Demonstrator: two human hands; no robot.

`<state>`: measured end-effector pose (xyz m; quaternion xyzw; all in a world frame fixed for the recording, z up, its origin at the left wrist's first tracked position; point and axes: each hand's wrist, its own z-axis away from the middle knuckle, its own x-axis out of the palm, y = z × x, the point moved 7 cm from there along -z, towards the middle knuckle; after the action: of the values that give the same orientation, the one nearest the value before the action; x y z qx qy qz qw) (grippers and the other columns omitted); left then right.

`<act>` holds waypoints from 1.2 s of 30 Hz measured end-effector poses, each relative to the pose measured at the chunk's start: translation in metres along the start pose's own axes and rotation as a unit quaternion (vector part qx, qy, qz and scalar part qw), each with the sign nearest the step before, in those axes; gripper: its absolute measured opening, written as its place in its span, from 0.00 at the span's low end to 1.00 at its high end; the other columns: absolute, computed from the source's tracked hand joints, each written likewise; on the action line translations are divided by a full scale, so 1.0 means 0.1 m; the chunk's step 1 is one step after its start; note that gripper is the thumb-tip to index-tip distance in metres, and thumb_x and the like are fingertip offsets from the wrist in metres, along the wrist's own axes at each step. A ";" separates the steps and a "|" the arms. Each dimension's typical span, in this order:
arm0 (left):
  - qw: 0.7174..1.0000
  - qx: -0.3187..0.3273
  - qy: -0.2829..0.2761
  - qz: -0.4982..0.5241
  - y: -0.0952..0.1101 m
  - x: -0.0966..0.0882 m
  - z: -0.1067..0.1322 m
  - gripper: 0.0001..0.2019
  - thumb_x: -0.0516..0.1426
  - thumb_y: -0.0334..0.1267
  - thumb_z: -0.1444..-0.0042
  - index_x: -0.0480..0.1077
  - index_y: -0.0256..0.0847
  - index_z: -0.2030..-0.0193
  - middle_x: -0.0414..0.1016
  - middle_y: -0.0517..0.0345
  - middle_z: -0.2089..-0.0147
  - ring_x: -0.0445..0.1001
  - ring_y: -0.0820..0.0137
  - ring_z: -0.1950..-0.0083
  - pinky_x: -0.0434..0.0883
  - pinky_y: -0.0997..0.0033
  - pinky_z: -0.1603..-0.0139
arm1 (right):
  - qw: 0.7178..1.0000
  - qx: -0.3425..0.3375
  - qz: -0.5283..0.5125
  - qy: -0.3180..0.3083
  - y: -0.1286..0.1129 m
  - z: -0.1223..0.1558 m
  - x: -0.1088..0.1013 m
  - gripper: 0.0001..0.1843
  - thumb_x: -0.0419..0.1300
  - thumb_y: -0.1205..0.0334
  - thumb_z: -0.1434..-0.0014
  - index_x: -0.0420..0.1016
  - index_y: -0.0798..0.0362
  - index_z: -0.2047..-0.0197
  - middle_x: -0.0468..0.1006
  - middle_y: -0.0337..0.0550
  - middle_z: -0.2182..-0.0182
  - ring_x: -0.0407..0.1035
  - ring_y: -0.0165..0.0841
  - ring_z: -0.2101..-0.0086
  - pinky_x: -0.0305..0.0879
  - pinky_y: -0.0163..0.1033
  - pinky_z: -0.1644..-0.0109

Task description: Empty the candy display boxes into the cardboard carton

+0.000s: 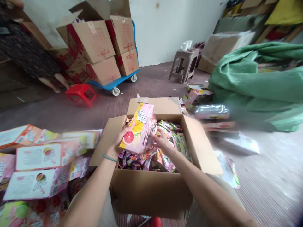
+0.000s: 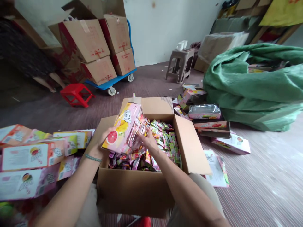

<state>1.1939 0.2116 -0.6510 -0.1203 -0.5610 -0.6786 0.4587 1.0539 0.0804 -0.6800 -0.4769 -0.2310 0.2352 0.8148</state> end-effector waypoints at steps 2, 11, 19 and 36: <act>1.000 0.011 -0.013 -0.015 0.03 0.05 0.04 0.28 0.65 0.38 0.45 0.74 0.35 0.36 0.85 0.42 0.48 0.84 0.50 0.47 0.80 0.58 0.44 | 1.000 -0.020 0.007 -0.001 -0.03 0.00 0.01 0.38 0.76 0.48 0.53 0.64 0.43 0.43 0.74 0.31 0.70 0.71 0.32 0.71 0.71 0.37 0.68; 0.998 0.062 0.012 0.006 0.13 0.03 0.07 0.30 0.65 0.38 0.45 0.72 0.38 0.34 0.84 0.45 0.46 0.83 0.52 0.45 0.77 0.58 0.40 | 0.992 -0.111 0.033 0.039 -0.26 0.09 -0.02 0.39 0.75 0.43 0.54 0.67 0.47 0.43 0.76 0.37 0.62 0.73 0.33 0.66 0.72 0.39 0.62; 0.997 0.032 0.048 0.057 0.19 0.03 -0.06 0.24 0.55 0.38 0.36 0.72 0.32 0.36 0.86 0.46 0.52 0.84 0.55 0.48 0.77 0.56 0.39 | 1.000 -0.009 0.008 0.025 0.00 0.02 -0.03 0.33 0.79 0.46 0.63 0.70 0.50 0.60 0.74 0.34 0.73 0.68 0.30 0.73 0.61 0.33 0.73; 0.994 0.079 0.050 0.054 0.35 -0.02 0.08 0.22 0.51 0.37 0.34 0.73 0.38 0.35 0.86 0.53 0.52 0.83 0.56 0.46 0.79 0.58 0.42 | 0.998 -0.061 -0.008 -0.004 -0.16 0.09 0.05 0.35 0.80 0.40 0.64 0.71 0.50 0.63 0.74 0.32 0.75 0.65 0.26 0.77 0.65 0.34 0.72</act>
<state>1.2188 0.2214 -0.6269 -0.0799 -0.5823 -0.6113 0.5300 1.0547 0.0830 -0.6613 -0.5229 -0.2526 0.2159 0.7849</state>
